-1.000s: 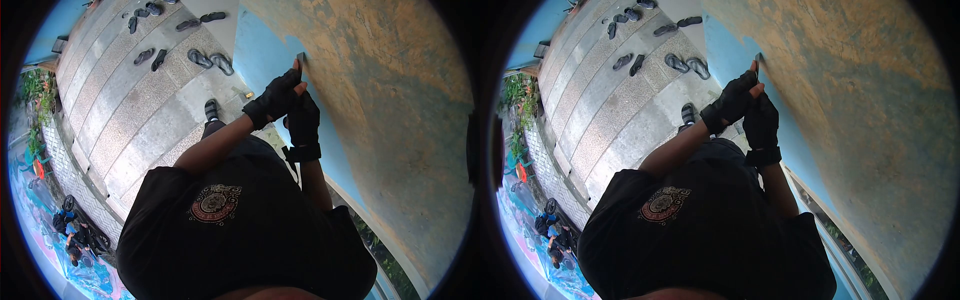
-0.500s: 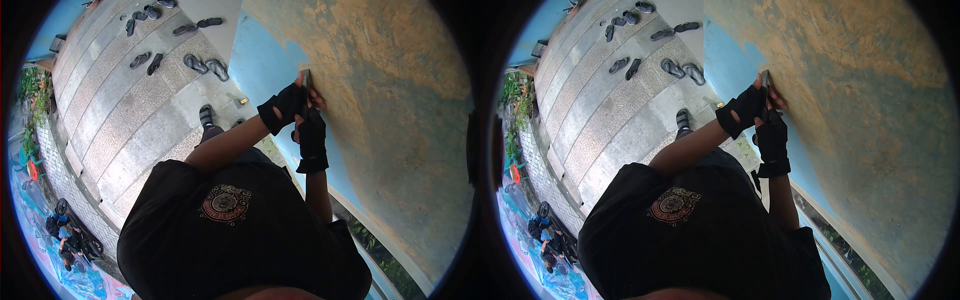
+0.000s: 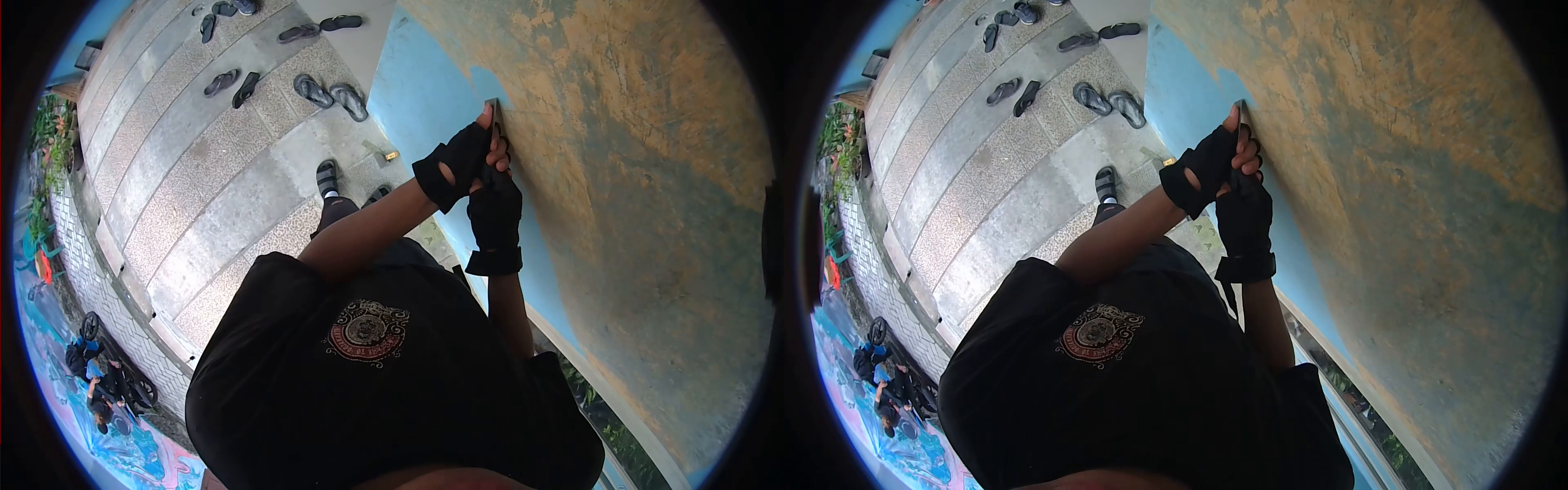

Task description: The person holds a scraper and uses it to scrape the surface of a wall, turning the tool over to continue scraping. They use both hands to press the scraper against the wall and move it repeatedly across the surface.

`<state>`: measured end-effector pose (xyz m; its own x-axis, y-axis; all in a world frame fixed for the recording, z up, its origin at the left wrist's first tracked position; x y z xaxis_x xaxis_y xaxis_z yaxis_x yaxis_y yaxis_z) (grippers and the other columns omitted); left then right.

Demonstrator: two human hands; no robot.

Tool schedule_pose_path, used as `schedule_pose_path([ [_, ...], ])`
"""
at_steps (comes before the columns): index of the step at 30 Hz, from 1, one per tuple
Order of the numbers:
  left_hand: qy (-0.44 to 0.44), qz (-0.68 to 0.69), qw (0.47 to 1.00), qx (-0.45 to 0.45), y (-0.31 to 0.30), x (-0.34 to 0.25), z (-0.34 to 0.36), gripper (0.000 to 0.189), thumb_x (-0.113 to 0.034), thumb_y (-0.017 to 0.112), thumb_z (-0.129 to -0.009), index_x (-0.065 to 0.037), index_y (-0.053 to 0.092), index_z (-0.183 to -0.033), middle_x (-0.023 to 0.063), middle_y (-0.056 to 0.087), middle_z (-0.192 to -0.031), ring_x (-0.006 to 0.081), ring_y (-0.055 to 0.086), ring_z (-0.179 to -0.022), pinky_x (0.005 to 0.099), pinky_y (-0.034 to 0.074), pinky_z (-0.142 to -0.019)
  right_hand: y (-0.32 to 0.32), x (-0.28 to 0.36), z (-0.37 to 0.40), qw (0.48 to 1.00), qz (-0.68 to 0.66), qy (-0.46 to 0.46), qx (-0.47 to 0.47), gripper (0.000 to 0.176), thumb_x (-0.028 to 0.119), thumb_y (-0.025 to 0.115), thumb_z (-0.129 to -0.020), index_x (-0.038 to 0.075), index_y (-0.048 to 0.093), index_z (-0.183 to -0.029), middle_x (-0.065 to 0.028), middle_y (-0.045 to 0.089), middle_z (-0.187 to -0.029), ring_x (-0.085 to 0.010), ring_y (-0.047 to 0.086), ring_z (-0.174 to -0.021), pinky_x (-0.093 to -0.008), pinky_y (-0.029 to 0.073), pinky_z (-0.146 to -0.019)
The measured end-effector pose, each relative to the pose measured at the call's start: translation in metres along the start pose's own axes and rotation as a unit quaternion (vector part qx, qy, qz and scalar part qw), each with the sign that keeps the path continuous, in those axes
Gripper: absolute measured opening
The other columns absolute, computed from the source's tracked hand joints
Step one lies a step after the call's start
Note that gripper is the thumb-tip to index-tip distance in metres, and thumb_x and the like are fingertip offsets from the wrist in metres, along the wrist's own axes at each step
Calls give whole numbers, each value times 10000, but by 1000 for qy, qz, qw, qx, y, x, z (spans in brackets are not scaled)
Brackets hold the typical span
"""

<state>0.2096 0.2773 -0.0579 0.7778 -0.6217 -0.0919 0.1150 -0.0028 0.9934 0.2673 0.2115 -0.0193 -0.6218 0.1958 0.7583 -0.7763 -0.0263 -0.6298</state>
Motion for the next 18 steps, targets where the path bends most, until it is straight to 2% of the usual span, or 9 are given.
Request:
schedule_pose_path([
  [2, -49, 6, 999, 4, -2, 5, 2, 570, -613, 412, -976, -135, 482, -673, 6, 370, -543, 196, 476, -577, 416, 509, -676, -5, 28, 12, 985, 82, -123, -89, 306, 73, 630, -881, 42, 595, -1183, -94, 640, -844, -203, 637, -727, -334, 516, -674],
  [3, -48, 5, 999, 3, -2, 3, 1, 570, -613, 412, -976, -135, 482, -673, 6, 370, -543, 196, 476, -577, 416, 509, -676, -4, 29, 10, 985, 81, -123, -89, 306, 73, 630, -881, 42, 595, -1183, -94, 640, -844, -203, 637, -727, -334, 516, -674],
  [5, -40, -12, 999, -3, -6, 0, -1, 576, -622, 405, -975, -132, 475, -678, 6, 370, -536, 197, 476, -574, 410, 506, -675, -1, 25, 6, 987, 98, -102, -73, 338, 52, 633, -872, 50, 595, -1208, -113, 655, -926, -249, 633, -841, -367, 510, -791],
  [6, -44, -9, 999, -7, -8, -1, 0, 576, -622, 405, -975, -132, 475, -678, 6, 370, -536, 197, 476, -574, 410, 506, -675, 3, 21, 5, 988, 99, -97, -72, 338, 52, 633, -872, 50, 595, -1208, -113, 655, -926, -249, 633, -841, -367, 510, -791],
  [8, -28, -29, 999, -12, -9, -9, -3, 594, -639, 403, -967, -128, 473, -671, 7, 368, -524, 199, 485, -577, 409, 503, -674, 8, 13, -1, 990, 25, -120, -75, 297, 43, 621, -888, 46, 615, -1184, -77, 634, -842, -186, 605, -701, -326, 504, -663],
  [9, -28, -31, 999, -11, -7, -9, -2, 594, -639, 403, -967, -128, 473, -671, 7, 368, -524, 199, 485, -577, 409, 503, -674, 8, 9, 1, 989, 24, -122, -76, 297, 43, 621, -888, 46, 615, -1184, -77, 634, -842, -186, 605, -701, -326, 504, -663],
  [11, -55, -42, 997, -21, -2, 2, 4, 604, -647, 407, -962, -122, 474, -672, 11, 374, -535, 198, 488, -579, 412, 503, -675, 5, -9, 10, 997, 16, -28, -66, 215, 50, 613, -908, 43, 635, -1123, -22, 589, -767, -114, 541, -578, -270, 450, -541],
  [14, -36, -53, 998, -15, -6, -12, -3, 604, -646, 418, -958, -117, 472, -671, 13, 368, -535, 199, 482, -570, 418, 507, -683, 10, -5, 2, 997, -61, -6, -39, 178, 51, 609, -921, 47, 641, -1096, 20, 543, -721, -57, 474, -513, -236, 381, -468],
  [18, -48, -9, 999, -4, -5, -2, 1, 601, -639, 417, -963, -117, 476, -670, 11, 370, -539, 197, 476, -563, 412, 508, -686, 16, -19, 4, 997, -66, 8, -43, 187, 56, 607, -922, 48, 635, -1106, 20, 546, -722, -66, 481, -521, -240, 387, -474],
])
Point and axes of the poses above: each hand's wrist, its own z-axis away from the middle knuckle, its own y-axis out of the palm, x = y × z, the point moved 6 cm from there along -z, towards the middle knuckle
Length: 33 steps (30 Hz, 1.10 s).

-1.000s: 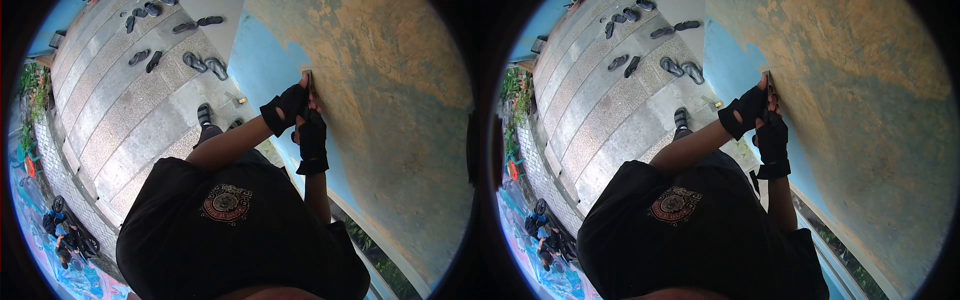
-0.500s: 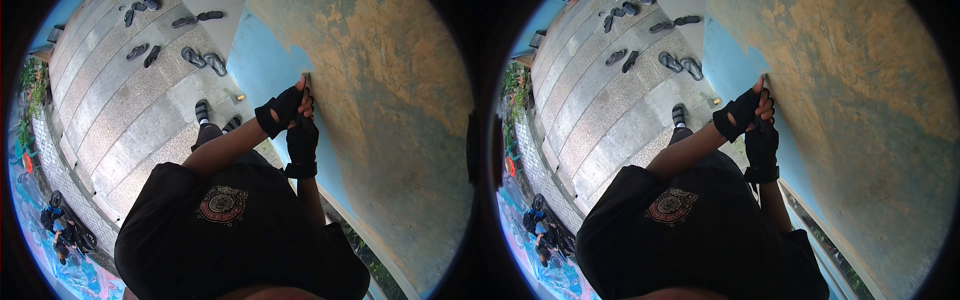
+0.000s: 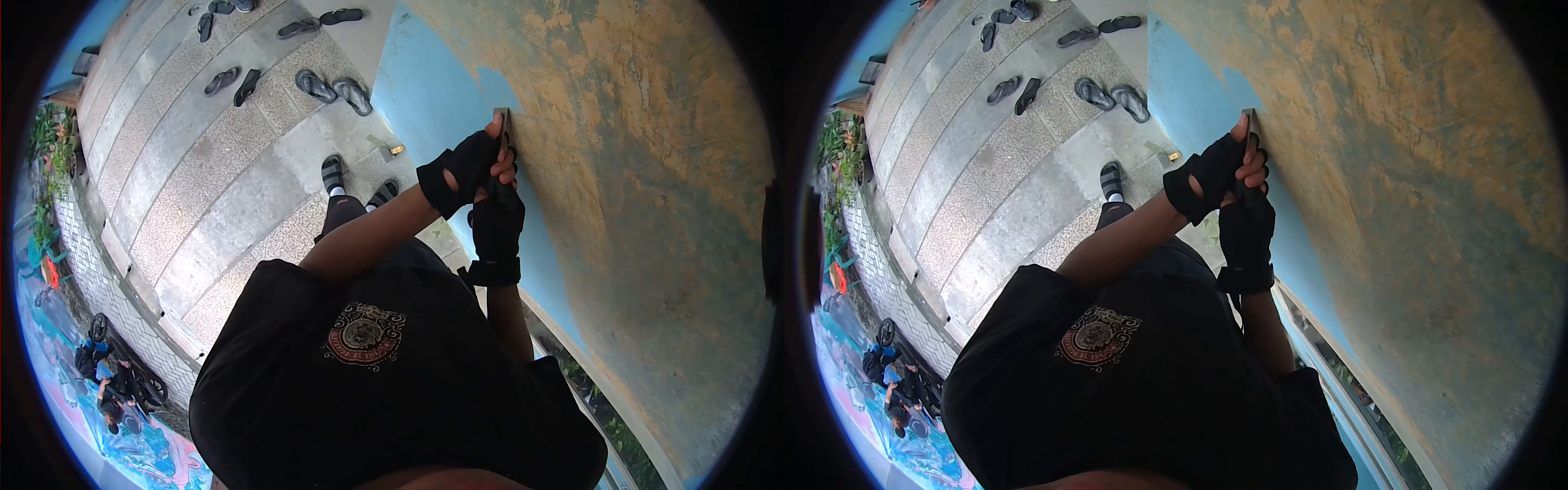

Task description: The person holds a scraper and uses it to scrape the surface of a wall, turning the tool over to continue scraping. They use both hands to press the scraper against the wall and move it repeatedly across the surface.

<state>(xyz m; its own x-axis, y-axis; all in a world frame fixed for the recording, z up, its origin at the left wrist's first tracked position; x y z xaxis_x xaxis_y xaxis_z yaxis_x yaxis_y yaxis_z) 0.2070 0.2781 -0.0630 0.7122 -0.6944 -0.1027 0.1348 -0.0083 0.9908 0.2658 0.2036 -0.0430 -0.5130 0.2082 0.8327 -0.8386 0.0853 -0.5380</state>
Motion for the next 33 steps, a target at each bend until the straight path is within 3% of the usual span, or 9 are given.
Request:
schedule_pose_path([
  [2, -6, -15, 1000, 1, 2, 0, 1, 600, -635, 412, -966, -117, 479, -671, 12, 374, -542, 197, 479, -565, 409, 510, -683, -7, 22, 5, 975, 110, -178, -75, 186, 59, 607, -923, 50, 629, -1108, 30, 533, -722, -60, 468, -520, -240, 380, -466],
  [3, -12, -26, 1000, 0, 2, 0, 2, 598, -632, 407, -969, -118, 483, -673, 12, 379, -546, 197, 482, -567, 406, 512, -681, -4, 26, 0, 975, 108, -179, -75, 186, 59, 607, -923, 50, 629, -1108, 30, 533, -722, -60, 468, -520, -240, 380, -466],
  [5, 1, -21, 1000, 6, -5, -15, -6, 601, -632, 400, -971, -118, 481, -671, 13, 384, -544, 199, 488, -569, 408, 515, -679, 4, 14, -11, 998, 58, -18, 3, 207, 62, 624, -918, 50, 628, -1125, 38, 533, -736, -55, 465, -528, -234, 383, -474],
  [9, -18, 20, 1000, 12, 0, 0, 1, 605, -633, 384, -975, -120, 469, -667, 10, 386, -541, 200, 494, -572, 404, 522, -681, 3, 6, -2, 1000, -2, -15, -12, 217, 58, 634, -913, 51, 630, -1130, 47, 532, -745, -51, 465, -535, -232, 384, -477],
  [11, -14, -41, 999, 3, 2, -4, 2, 599, -629, 383, -978, -122, 466, -668, 5, 381, -546, 197, 489, -578, 399, 516, -689, -4, 15, 3, 988, 25, -139, -64, 203, 56, 627, -917, 46, 629, -1119, 52, 531, -748, -48, 460, -538, -225, 380, -479],
  [12, -14, -17, 1000, 5, 1, -5, 1, 597, -626, 387, -978, -121, 468, -670, 7, 380, -548, 198, 489, -580, 400, 515, -692, -3, 20, 3, 999, 11, -23, -23, 191, 56, 618, -921, 45, 631, -1111, 56, 523, -747, -46, 457, -544, -224, 379, -481],
  [15, -6, -1, 1000, 2, -1, -10, 1, 591, -614, 395, -982, -115, 469, -672, 15, 384, -550, 200, 489, -580, 411, 515, -695, 9, 13, -3, 999, -29, 16, -23, 198, 66, 627, -917, 45, 635, -1114, 50, 527, -744, -45, 464, -545, -224, 381, -485],
  [23, 21, -4, 999, 28, -9, -32, -7, 580, -595, 378, -993, -119, 494, -684, 3, 388, -549, 186, 483, -570, 405, 521, -707, 14, 14, -11, 999, -35, 2, -21, 167, 85, 627, -919, 61, 636, -1084, 34, 504, -701, -43, 461, -518, -239, 368, -463],
  [33, -37, -11, 998, 45, -10, -23, 2, 577, -592, 389, -993, -124, 507, -678, 17, 401, -551, 208, 501, -592, 416, 500, -713, 18, 43, 1, 981, 87, -128, -113, 226, 91, 641, -884, 36, 626, -1102, -59, 626, -840, -155, 614, -720, -290, 488, -673],
])
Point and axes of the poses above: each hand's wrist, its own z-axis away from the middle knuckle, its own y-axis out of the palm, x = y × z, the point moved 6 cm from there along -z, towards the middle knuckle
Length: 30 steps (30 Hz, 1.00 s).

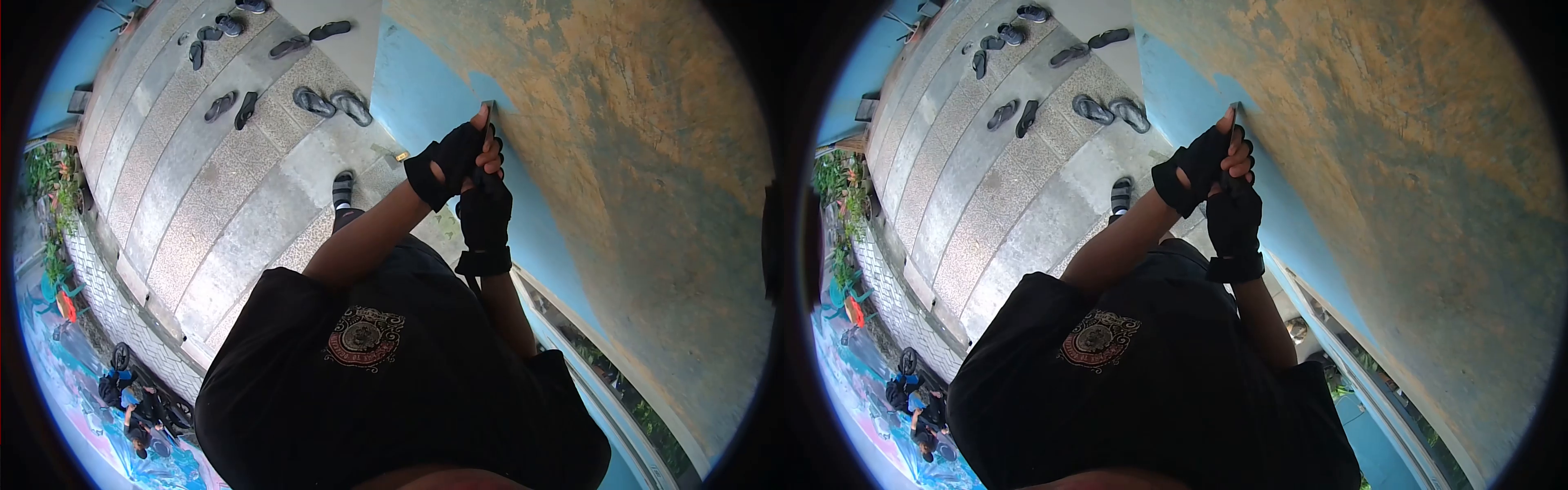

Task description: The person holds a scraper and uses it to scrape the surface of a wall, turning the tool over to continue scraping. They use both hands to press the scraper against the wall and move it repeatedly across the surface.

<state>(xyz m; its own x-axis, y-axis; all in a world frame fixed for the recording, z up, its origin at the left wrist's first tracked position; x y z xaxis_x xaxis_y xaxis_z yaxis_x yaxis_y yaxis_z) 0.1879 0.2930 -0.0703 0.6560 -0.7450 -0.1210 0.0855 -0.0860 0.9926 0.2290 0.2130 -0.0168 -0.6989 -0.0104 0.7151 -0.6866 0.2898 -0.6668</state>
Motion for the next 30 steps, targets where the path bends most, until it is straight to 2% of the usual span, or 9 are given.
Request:
schedule_pose_path([
  [2, 6, -22, 1000, -10, 4, 2, -1, 573, -596, 385, -991, -131, 498, -676, 6, 389, -554, 195, 488, -591, 416, 503, -729, 0, -26, 3, 981, -60, 163, 80, 203, 84, 636, -883, 31, 622, -1078, -64, 610, -804, -147, 605, -667, -295, 486, -633],
  [6, 40, 2, 999, -21, -5, -16, -10, 576, -604, 386, -985, -127, 524, -693, 9, 397, -565, 201, 497, -605, 417, 506, -729, 8, -7, -26, 998, -49, -29, 17, 146, 90, 616, -890, 36, 611, -1025, -31, 536, -654, -102, 517, -480, -285, 426, -485],
  [13, -30, -77, 992, -95, -42, -28, 21, 593, -654, 399, -948, -117, 564, -757, 58, 523, -644, 278, 613, -794, 446, 515, -756, 27, 3, -7, 978, -87, 139, 125, 239, 102, 635, -879, 33, 604, -1106, -42, 547, -632, -109, 537, -490, -287, 423, -481],
  [16, -59, -122, 986, -92, -40, -17, 53, 598, -638, 429, -949, -73, 622, -977, 142, 691, -1040, 340, 631, -1085, 451, 509, -885, 8, 3, 8, 974, -61, 135, 174, 364, 100, 624, -897, 43, 587, -1255, 3, 511, -640, -81, 512, -518, -258, 403, -490],
  [20, -111, -157, 975, -110, -25, -35, 78, 534, -553, 473, -979, -46, 616, -1063, 171, 666, -1181, 327, 626, -1112, 428, 500, -917, -33, 9, 18, 959, -135, 148, 200, 530, 97, 569, -949, 100, 442, -1464, 76, 400, -684, -32, 378, -519, -212, 347, -482],
  [24, -54, -276, 940, -193, -35, -73, 92, 380, -407, 514, -997, -50, 607, -1088, 187, 666, -1174, 300, 645, -1077, 404, 508, -895, -69, -8, 2, 877, -286, 356, 146, 387, 142, 585, -950, 100, 571, -1335, 58, 476, -666, -17, 442, -508, -209, 363, -467],
  [27, -3, -311, 927, -210, -21, -94, 99, 324, -344, 520, -992, -35, 601, -1048, 138, 697, -993, 246, 681, -888, 347, 537, -777, -12, -8, -26, 939, -56, 272, 202, 339, 174, 592, -944, 73, 595, -1268, -12, 601, -740, -110, 584, -593, -273, 467, -549],
  [28, -9, -313, 927, -206, -21, -92, 103, 324, -344, 520, -992, -35, 601, -1048, 138, 697, -993, 246, 681, -888, 347, 537, -777, 20, -26, -27, 988, 74, 48, 127, 362, 203, 602, -932, 51, 594, -1261, -111, 697, -930, -253, 680, -800, -352, 522, -708],
  [30, 26, -331, 920, -208, -19, -100, 105, 311, -337, 524, -989, -37, 603, -1016, 86, 666, -841, 199, 653, -756, 324, 536, -721, 37, -3, -15, 987, 92, 16, 134, 400, 226, 606, -923, 39, 588, -1277, -169, 677, -1123, -356, 653, -1013, -408, 502, -855],
])
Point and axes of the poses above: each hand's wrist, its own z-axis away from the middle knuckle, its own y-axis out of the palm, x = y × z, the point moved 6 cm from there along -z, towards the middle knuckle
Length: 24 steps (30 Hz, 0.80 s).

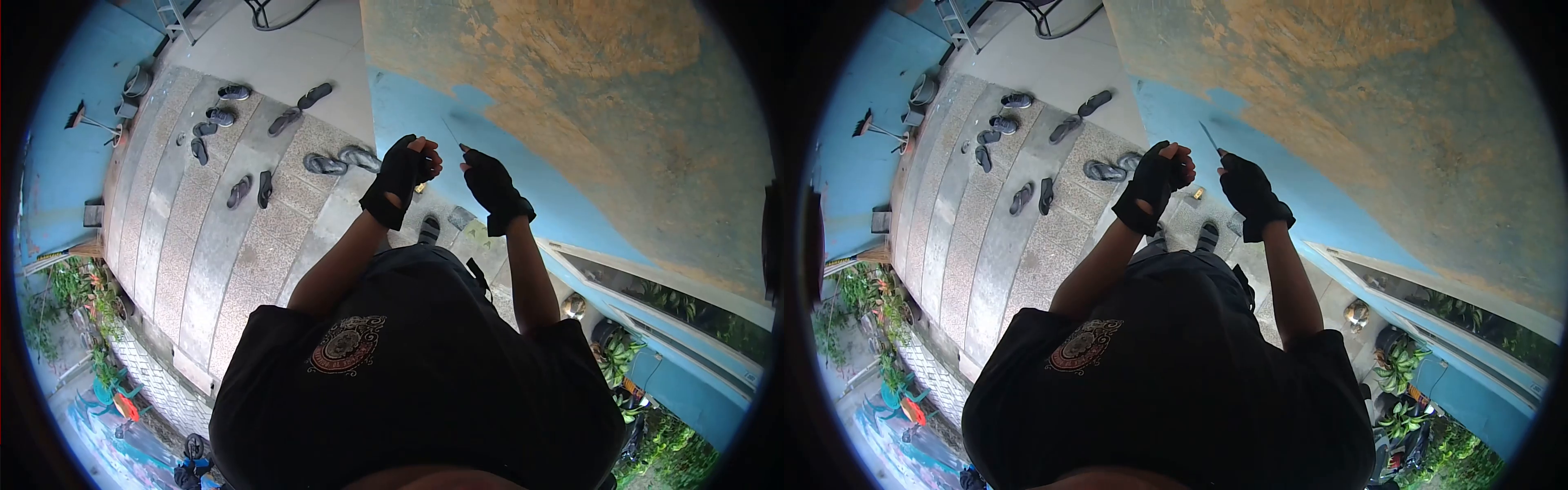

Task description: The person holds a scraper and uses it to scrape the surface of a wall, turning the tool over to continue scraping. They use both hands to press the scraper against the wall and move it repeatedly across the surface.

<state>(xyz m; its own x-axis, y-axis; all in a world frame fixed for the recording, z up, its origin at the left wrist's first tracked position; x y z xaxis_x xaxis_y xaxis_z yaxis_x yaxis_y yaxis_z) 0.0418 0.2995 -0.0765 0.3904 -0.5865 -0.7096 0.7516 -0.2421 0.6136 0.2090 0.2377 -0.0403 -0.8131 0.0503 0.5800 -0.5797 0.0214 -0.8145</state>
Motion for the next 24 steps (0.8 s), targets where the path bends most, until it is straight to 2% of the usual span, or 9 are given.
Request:
schedule_pose_path([
  [3, -13, -6, 1000, 12, -3, -11, 15, 306, -335, 528, -983, -38, 603, -998, 41, 611, -751, 163, 607, -676, 314, 527, -687, -24, 12, 23, 986, -119, 108, 45, 404, 199, 610, -928, 52, 586, -1304, -125, 695, -957, -260, 675, -836, -361, 517, -743],
  [5, -22, -16, 1000, 15, -10, -10, 21, 303, -331, 528, -983, -38, 603, -1000, 36, 610, -753, 158, 604, -677, 315, 525, -684, -64, 16, 44, 931, -320, 178, -2, 395, 121, 610, -934, 48, 581, -1321, 25, 514, -673, -60, 463, -521, -257, 414, -512],
  [7, -16, -40, 999, 18, -14, -14, 28, 300, -326, 522, -983, -39, 603, -1010, 34, 608, -760, 153, 599, -681, 310, 523, -688, -92, 8, 55, 893, -349, 283, 2, 375, 124, 594, -941, 35, 584, -1305, 19, 527, -679, -73, 487, -547, -258, 423, -531],
  [11, -18, -46, 998, 36, -12, -16, 30, 291, -319, 530, -978, -39, 604, -1012, 37, 604, -760, 152, 598, -686, 309, 523, -695, -56, -10, 20, 975, -145, 170, -17, 394, 162, 595, -930, 50, 573, -1308, -63, 626, -764, -167, 605, -676, -317, 488, -636],
  [12, -27, -47, 997, 50, -10, -14, 29, 306, -332, 537, -978, -39, 602, -1035, 48, 618, -792, 161, 611, -714, 310, 525, -709, -32, -4, 17, 991, -4, -29, -128, 411, 186, 607, -912, 64, 574, -1303, -154, 693, -936, -300, 666, -849, -382, 506, -745],
  [13, -35, -48, 996, 65, -8, -14, 25, 322, -346, 544, -978, -39, 601, -1058, 60, 632, -825, 169, 624, -743, 312, 528, -722, -16, 4, 15, 997, -14, -8, -79, 405, 186, 612, -897, 68, 589, -1284, -193, 676, -1087, -388, 628, -1039, -417, 493, -839],
  [14, -31, -48, 996, 68, -6, -13, 21, 322, -346, 544, -978, -39, 601, -1058, 60, 632, -825, 169, 624, -743, 312, 528, -722, -10, 14, 14, 998, 13, -12, -55, 414, 170, 601, -919, 61, 569, -1317, -156, 701, -1008, -281, 668, -838, -371, 510, -714],
  [16, -55, -60, 994, 66, 0, -2, 14, 398, -402, 557, -968, -52, 570, -1156, 91, 668, -981, 188, 646, -872, 315, 517, -784, -14, 28, 25, 921, -309, 235, 38, 412, 147, 571, -955, 63, 547, -1358, -80, 674, -903, -125, 567, -621, -285, 460, -559],
  [24, -67, 140, 951, 267, 101, 25, -16, 699, -596, 510, -945, -29, 438, -1347, 156, 607, -1212, 254, 619, -1079, 412, 498, -921, -48, 51, 46, 839, -515, 177, -9, 498, 132, 503, -997, 62, 383, -1475, 15, 449, -659, -70, 393, -470, -228, 358, -458],
])
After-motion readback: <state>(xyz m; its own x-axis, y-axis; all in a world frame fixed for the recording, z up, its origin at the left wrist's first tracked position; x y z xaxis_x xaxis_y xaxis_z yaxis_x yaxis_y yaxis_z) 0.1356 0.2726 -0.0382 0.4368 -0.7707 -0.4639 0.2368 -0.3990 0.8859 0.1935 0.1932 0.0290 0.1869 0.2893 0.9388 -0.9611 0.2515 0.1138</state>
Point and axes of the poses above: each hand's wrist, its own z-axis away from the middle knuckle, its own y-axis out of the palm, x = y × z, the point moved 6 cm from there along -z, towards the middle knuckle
